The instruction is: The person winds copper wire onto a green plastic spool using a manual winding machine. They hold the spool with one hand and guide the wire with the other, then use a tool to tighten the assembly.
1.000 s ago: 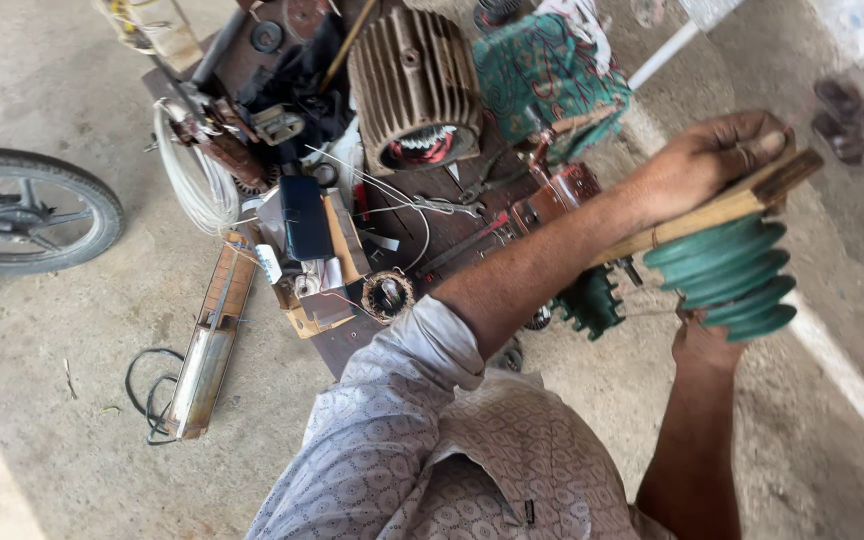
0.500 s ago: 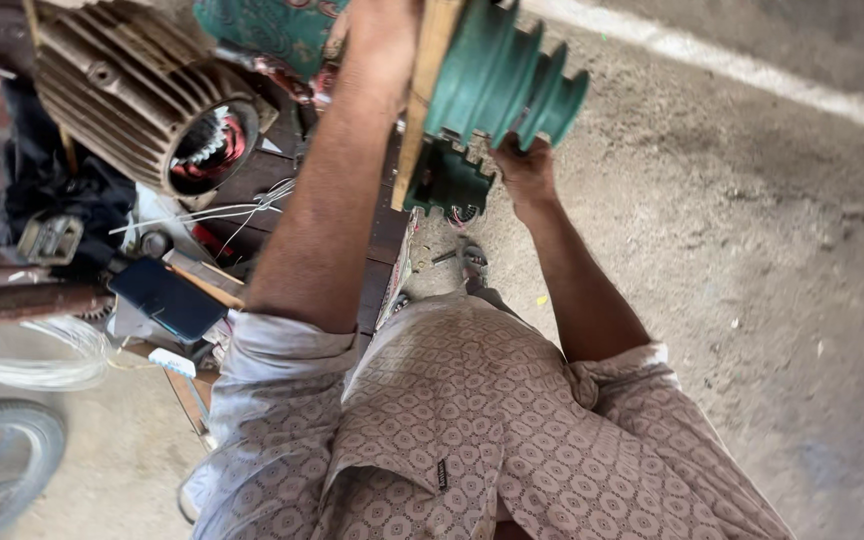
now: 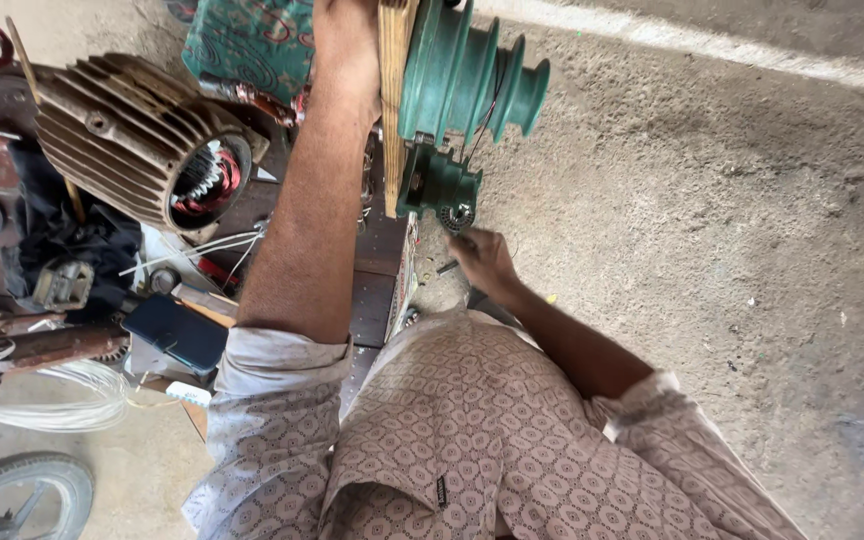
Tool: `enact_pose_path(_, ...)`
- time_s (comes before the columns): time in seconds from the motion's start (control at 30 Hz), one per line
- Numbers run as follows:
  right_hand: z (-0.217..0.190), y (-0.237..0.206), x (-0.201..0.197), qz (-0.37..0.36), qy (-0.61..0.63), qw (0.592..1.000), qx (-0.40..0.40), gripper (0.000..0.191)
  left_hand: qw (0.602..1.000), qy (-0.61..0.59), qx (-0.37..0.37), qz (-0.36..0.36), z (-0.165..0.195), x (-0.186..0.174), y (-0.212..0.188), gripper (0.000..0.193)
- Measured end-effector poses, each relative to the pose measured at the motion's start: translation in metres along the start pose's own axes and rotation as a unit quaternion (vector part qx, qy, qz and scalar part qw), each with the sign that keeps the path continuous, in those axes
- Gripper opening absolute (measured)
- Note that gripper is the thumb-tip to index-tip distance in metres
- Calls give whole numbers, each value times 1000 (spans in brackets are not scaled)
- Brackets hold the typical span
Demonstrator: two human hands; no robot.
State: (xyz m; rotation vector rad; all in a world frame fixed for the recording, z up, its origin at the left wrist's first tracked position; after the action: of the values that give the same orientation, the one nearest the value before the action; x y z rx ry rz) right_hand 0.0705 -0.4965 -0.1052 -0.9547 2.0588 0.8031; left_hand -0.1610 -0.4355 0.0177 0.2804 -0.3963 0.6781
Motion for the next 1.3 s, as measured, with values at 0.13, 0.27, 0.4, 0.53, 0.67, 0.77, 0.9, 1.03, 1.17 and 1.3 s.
enact_pose_path(0.13, -26, -18, -41, 14, 40, 998, -35, 27, 982, -12, 121, -145, 28, 30, -7, 28)
enact_pose_path(0.27, -73, -8, -112, 48, -184, 946, -264, 21, 969, -61, 142, -191, 46, 49, -14, 26)
enact_pose_path(0.4, -85, 22, -194, 163, -293, 870, -361, 34, 977, -76, 103, -171, 48, 52, -15, 26)
enact_pose_path(0.53, -44, 95, -252, 249, -201, 891, -322, 39, 983, -63, 86, -150, 38, 40, -11, 28)
enact_pose_path(0.67, 58, 153, -191, 149, 329, 920, -149, 13, 990, -20, 92, -102, 19, 22, -5, 25)
enact_pose_path(0.77, 124, 123, -83, 36, -26, 993, 113, 10, 999, 22, 6, 35, -12, 1, 0, 39)
enact_pose_path(0.9, 78, 54, 2, 11, -138, 990, -39, 21, 999, -3, -30, 33, -26, -3, 8, 55)
enact_pose_path(1.03, 32, 0, 7, -67, -24, 997, -23, 35, 999, -18, -22, 20, -22, -5, 8, 49)
enact_pose_path(1.17, -49, -15, -67, -65, 20, 972, -224, 23, 995, -50, 45, -71, 4, 22, 6, 25)
enact_pose_path(1.3, -37, 39, -144, -84, -124, 969, -195, 27, 979, -44, 117, -162, 31, 45, -4, 27)
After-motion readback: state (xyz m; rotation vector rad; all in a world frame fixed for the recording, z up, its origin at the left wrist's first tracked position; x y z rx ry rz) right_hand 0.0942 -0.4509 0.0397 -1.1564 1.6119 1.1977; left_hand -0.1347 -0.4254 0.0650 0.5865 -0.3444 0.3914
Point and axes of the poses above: each hand's wrist, its own y-axis towards the middle knuckle, its own x-axis out of the palm, z = x × y, the point moved 8 cm from there along y, towards the middle knuckle, and after that the axes turned 2 degrees about x, right-handed, at the moved point
